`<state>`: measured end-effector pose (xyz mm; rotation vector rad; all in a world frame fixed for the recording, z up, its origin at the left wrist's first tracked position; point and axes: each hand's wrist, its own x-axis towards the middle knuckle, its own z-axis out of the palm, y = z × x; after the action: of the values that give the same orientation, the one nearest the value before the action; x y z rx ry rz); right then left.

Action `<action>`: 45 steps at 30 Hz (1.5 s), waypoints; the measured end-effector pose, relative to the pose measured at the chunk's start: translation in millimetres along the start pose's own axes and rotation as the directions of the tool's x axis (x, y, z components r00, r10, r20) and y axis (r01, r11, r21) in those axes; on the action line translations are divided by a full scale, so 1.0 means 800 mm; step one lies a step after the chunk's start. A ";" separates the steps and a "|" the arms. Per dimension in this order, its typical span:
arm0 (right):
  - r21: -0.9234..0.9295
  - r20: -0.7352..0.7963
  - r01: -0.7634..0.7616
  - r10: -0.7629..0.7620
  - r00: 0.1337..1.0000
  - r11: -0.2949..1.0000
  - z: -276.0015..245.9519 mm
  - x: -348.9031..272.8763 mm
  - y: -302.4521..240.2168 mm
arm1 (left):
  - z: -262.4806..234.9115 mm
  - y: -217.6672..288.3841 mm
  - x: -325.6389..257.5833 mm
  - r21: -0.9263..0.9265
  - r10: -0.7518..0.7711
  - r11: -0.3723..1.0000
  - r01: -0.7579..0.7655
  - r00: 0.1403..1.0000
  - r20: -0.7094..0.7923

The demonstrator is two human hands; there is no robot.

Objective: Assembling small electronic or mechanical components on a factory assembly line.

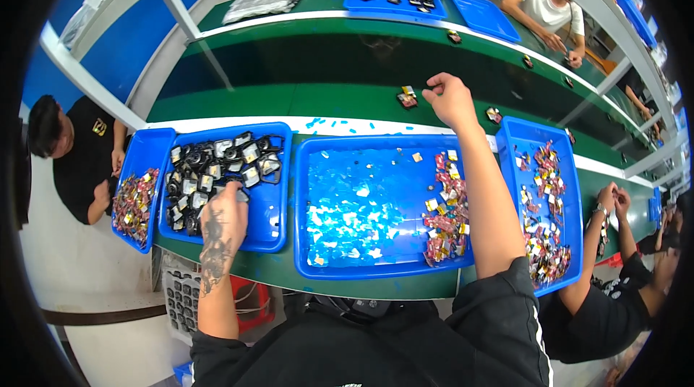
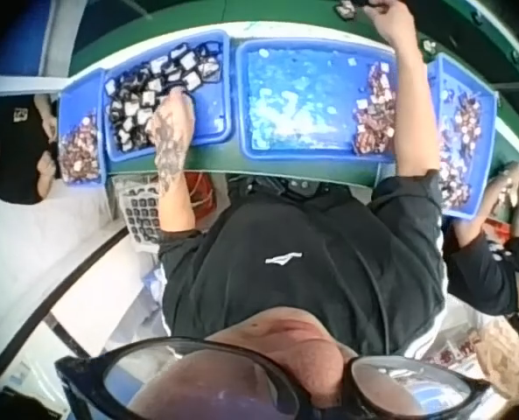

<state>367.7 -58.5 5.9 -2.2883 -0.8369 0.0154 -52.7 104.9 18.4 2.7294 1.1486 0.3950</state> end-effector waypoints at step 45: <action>0.730 0.210 -0.027 -0.187 0.960 0.683 -0.038 -0.269 -0.141 | 0.026 0.156 -0.042 -0.955 0.220 0.289 0.064 0.967 0.131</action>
<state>141.0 -137.3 52.4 -1.4916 -0.8642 0.5443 15.8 -6.9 22.7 1.6228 0.3916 0.5184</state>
